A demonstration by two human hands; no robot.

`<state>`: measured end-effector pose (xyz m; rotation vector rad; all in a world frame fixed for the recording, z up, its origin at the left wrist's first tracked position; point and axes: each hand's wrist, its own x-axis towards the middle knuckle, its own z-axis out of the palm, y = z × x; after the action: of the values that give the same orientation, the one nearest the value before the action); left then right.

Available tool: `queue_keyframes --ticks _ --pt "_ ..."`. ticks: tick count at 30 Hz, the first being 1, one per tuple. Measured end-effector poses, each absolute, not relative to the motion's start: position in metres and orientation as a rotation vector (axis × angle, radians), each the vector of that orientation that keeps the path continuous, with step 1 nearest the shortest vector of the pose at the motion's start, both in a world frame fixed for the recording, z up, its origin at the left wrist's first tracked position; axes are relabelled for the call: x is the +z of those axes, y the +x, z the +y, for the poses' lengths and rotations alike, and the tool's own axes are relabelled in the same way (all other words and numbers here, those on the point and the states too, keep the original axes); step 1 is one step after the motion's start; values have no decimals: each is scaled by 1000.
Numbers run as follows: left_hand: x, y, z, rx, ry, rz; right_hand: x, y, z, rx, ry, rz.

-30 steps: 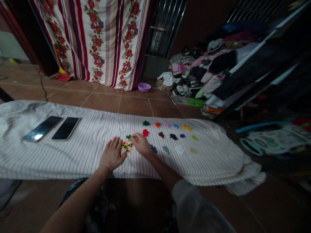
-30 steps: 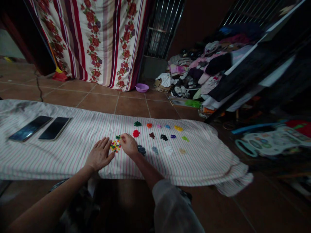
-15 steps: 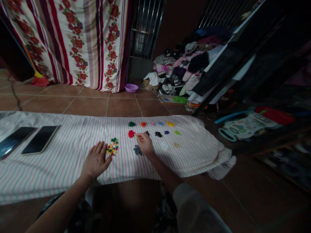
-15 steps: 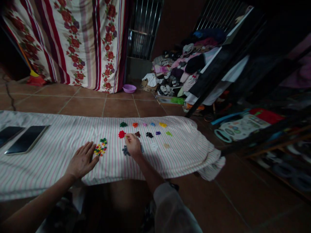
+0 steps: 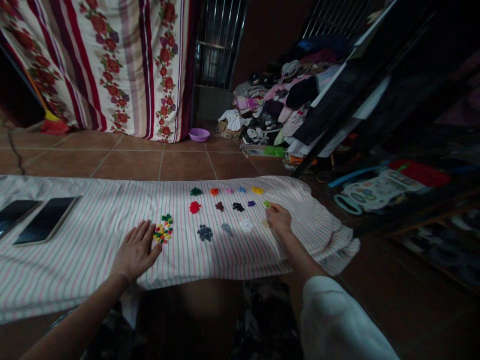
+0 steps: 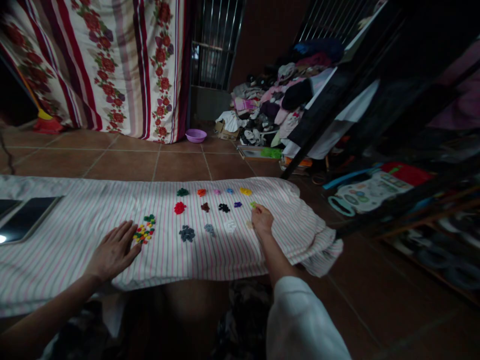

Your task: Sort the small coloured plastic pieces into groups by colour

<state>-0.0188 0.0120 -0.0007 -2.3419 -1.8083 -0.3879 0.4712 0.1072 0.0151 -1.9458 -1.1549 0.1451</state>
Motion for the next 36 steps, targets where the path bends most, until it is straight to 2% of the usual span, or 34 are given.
queue_keyframes --ticks 6,18,36 --pt "-9 -22 14 -457 -2313 -1742 13 495 109 147 -2130 -1013" --pt "-14 -27 15 -445 -2297 -1626 3 499 127 75 -2154 -1121" --pt "-11 -24 14 -453 -2330 -1766 -11 508 124 309 -1780 -1047"
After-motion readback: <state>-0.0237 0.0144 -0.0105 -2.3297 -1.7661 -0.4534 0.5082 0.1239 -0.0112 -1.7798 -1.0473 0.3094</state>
